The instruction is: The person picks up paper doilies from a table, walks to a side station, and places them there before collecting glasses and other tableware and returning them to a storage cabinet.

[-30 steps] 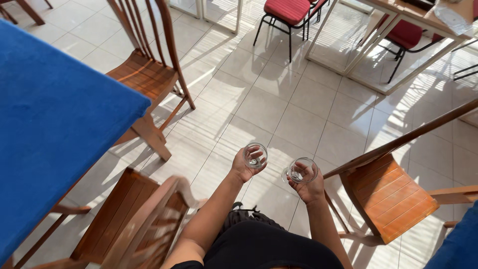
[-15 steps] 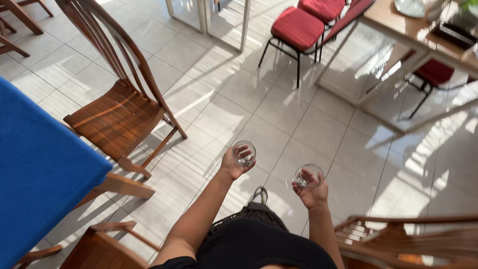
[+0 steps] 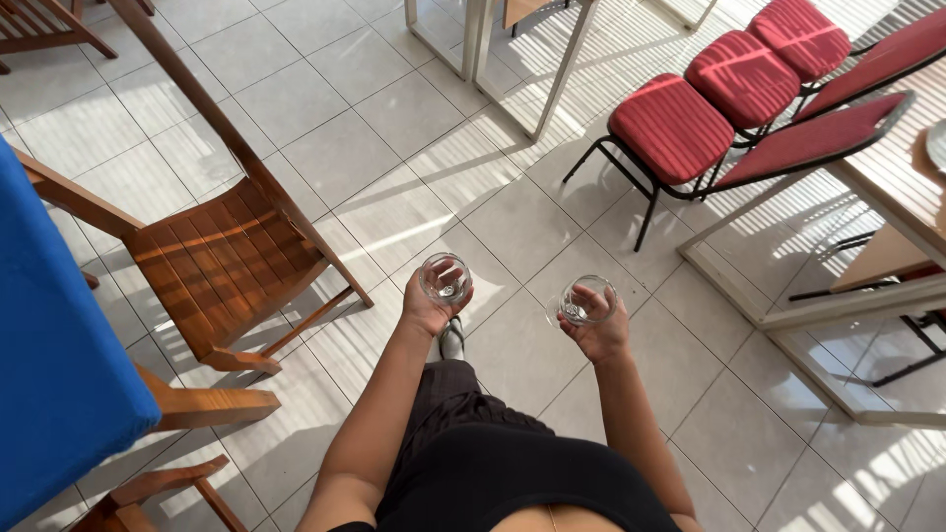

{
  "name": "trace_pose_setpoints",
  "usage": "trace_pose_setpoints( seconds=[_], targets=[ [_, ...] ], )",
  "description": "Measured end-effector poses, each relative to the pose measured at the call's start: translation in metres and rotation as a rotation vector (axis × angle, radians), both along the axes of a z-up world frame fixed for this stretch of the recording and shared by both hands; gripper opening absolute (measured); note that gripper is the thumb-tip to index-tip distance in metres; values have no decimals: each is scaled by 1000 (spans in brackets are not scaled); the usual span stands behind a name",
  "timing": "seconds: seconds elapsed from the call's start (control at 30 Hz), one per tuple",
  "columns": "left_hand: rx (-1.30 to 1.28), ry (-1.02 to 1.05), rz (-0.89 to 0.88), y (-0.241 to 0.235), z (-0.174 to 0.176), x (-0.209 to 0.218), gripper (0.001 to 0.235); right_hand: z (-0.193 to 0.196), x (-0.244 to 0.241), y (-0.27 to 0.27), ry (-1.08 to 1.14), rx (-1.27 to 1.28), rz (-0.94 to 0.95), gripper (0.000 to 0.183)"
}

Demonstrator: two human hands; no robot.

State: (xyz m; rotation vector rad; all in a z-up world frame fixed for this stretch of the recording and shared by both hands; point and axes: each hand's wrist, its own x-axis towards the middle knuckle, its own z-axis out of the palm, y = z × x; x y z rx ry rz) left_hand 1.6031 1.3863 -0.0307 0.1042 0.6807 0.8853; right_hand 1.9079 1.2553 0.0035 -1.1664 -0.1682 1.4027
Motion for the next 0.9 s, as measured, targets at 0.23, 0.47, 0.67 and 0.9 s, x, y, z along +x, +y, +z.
trace_pose_setpoints(
  seconds=[0.23, 0.47, 0.67, 0.9],
  targets=[
    [44, -79, 9, 212, -12, 42, 38, -5, 20, 208, 84, -53, 51, 65],
    [44, -3, -36, 385, 18, 105, 41, 12, 76, 375, 166, 91, 50, 58],
    [46, 14, -93, 520, 4, 181, 41, -9, 147, 510, 154, 7, 6, 61],
    [19, 29, -70, 695, 21, 273, 40, -18, 259, 713, 223, 162, 30, 61]
  ],
)
